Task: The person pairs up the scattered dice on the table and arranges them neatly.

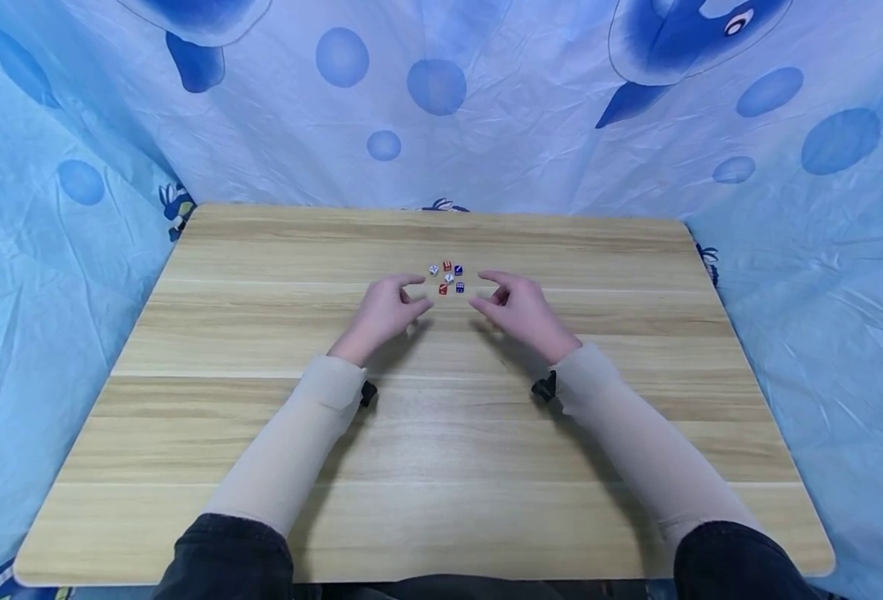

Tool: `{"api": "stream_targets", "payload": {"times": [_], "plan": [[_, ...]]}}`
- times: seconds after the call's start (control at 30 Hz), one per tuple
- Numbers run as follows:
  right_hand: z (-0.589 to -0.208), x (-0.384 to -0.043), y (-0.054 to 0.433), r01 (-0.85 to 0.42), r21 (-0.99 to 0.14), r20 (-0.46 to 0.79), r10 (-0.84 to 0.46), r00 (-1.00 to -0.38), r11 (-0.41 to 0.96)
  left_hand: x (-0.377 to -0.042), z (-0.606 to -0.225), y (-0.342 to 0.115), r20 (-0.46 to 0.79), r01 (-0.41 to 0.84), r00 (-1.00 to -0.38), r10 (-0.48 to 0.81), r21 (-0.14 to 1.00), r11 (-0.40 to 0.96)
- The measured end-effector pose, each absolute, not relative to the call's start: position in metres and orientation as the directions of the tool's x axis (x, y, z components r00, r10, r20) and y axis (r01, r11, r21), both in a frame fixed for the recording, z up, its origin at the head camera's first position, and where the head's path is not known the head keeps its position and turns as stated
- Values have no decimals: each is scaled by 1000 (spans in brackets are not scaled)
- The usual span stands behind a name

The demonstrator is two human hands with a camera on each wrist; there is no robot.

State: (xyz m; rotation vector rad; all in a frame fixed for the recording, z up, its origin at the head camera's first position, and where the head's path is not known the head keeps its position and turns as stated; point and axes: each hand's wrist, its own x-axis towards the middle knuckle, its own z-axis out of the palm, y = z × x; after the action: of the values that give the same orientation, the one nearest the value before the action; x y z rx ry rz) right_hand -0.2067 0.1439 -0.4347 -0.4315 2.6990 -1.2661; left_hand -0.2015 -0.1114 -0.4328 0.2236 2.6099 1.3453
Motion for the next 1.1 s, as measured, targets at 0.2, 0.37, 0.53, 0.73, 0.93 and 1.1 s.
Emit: {"api": "stream_targets", "payload": {"times": [0.2,0.37,0.53,0.73,0.93,1.1], "plan": [[-436,-212,137,-193,-765,-19,-321,-947,614,-210,-434,-106,-131,17,-968,215,817,576],[-439,-213,134,-182,-791,-33,-339,-940,583,-219,-437,-101,-145,-1,-970,197,808,589],[-441,-213,128,-189,-802,-29,-354,-935,566,-227,-442,-97,-184,-42,-968,172,791,610],[-443,-210,124,-188,-804,-32,-356,-934,564,-237,-445,-92,-177,-30,-970,168,769,638],[-443,-205,122,-144,-816,-73,-345,-936,560,-245,-447,-87,-135,35,-973,188,717,696],[-444,-202,122,-141,-811,-79,-346,-935,567,-251,-451,-85,-152,25,-972,179,689,724]]}}
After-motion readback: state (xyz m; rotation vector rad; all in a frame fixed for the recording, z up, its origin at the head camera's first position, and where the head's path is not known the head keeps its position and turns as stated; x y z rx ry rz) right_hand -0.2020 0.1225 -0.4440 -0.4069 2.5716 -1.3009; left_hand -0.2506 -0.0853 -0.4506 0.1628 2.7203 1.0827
